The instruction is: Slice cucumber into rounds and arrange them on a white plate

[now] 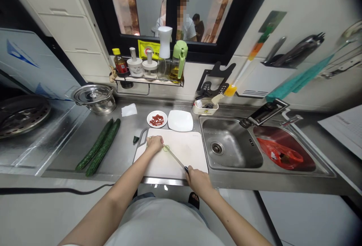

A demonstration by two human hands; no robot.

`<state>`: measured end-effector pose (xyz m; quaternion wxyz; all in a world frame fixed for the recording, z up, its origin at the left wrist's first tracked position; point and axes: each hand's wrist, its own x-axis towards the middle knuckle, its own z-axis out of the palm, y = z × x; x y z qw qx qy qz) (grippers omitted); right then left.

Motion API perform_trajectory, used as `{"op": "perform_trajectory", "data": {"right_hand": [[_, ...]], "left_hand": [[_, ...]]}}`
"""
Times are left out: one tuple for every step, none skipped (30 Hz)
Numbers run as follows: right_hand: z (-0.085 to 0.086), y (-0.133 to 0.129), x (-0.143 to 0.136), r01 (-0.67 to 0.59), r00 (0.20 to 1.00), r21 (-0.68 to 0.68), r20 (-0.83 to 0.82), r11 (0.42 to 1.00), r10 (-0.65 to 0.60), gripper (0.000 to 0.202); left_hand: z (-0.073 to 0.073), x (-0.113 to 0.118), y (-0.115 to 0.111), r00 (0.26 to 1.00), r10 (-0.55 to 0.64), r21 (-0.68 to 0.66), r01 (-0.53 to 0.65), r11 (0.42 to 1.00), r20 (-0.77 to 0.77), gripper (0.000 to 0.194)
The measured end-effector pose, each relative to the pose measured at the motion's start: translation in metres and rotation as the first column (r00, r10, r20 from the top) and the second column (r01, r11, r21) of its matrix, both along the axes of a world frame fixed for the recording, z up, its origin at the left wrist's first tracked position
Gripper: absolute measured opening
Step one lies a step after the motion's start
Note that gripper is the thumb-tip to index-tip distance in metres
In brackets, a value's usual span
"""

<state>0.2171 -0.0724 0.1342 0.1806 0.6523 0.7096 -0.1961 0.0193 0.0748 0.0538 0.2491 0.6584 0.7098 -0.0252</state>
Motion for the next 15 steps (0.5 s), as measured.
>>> {"op": "perform_trajectory", "data": {"right_hand": [[0.0008,0.0011,0.0008,-0.01,1.0,-0.003,0.006,1.0,0.01,0.029],[0.0017,0.0022,0.0015,-0.019,1.0,-0.009,0.013,1.0,0.019,0.03],[0.0028,0.0031,0.0019,-0.026,0.999,-0.013,0.022,1.0,0.026,0.03],[0.0038,0.0038,0.0022,-0.033,0.999,-0.015,0.028,0.999,0.033,0.03],[0.0046,0.0042,0.0025,-0.038,0.999,-0.015,0.033,0.999,0.039,0.03],[0.0049,0.0044,0.0028,-0.041,0.998,-0.014,0.037,0.999,0.041,0.03],[0.0049,0.0043,0.0031,-0.043,0.998,-0.01,0.037,0.999,0.043,0.031],[0.0043,0.004,0.0036,-0.044,0.998,-0.005,0.033,0.999,0.044,0.031],[0.0033,0.0034,0.0041,-0.042,0.999,-0.003,0.029,0.999,0.043,0.031],[0.002,0.0027,0.0047,-0.038,0.999,-0.003,0.024,0.999,0.038,0.03],[0.0005,0.0018,0.0053,-0.028,0.999,-0.007,0.019,1.0,0.028,0.03],[-0.0009,0.0009,0.0059,-0.018,1.0,-0.014,0.011,1.0,0.018,0.029],[-0.0021,-0.0001,0.0064,-0.008,1.0,-0.022,0.004,1.0,0.008,0.029],[-0.0029,-0.0012,0.0069,0.001,1.0,-0.028,-0.002,1.0,-0.001,0.028],[-0.0033,-0.0023,0.0073,0.008,1.0,-0.032,-0.006,0.999,-0.008,0.028]], "left_hand": [[0.0001,0.0,-0.0001,1.0,0.0,0.001,0.0,1.0,-0.002,0.019],[0.0003,0.0,-0.0002,1.0,0.0,0.003,0.0,1.0,-0.004,0.018],[0.0005,0.0,-0.0002,1.0,0.0,0.006,0.0,1.0,-0.006,0.018],[0.0007,0.0,-0.0003,1.0,-0.001,0.008,0.001,1.0,-0.007,0.018],[0.001,0.0001,-0.0004,1.0,-0.002,0.01,0.002,1.0,-0.008,0.018],[0.0013,0.0001,-0.0005,1.0,-0.005,0.01,0.005,1.0,-0.008,0.018],[0.0016,0.0002,-0.0006,1.0,-0.007,0.011,0.007,1.0,-0.008,0.018],[0.0017,0.0002,-0.0007,1.0,-0.008,0.012,0.008,1.0,-0.008,0.018],[0.0018,0.0002,-0.0008,1.0,-0.008,0.012,0.008,1.0,-0.01,0.018],[0.0018,0.0003,-0.0009,1.0,-0.008,0.013,0.008,1.0,-0.012,0.018],[0.0016,0.0003,-0.001,1.0,-0.008,0.014,0.008,1.0,-0.014,0.018],[0.0015,0.0003,-0.001,1.0,-0.008,0.012,0.008,1.0,-0.016,0.018],[0.0013,0.0003,-0.0009,1.0,-0.007,0.01,0.007,1.0,-0.017,0.018],[0.0013,0.0003,-0.0008,1.0,-0.007,0.007,0.007,1.0,-0.017,0.017],[0.0014,0.0003,-0.0008,1.0,-0.006,0.004,0.006,1.0,-0.016,0.017]]}}
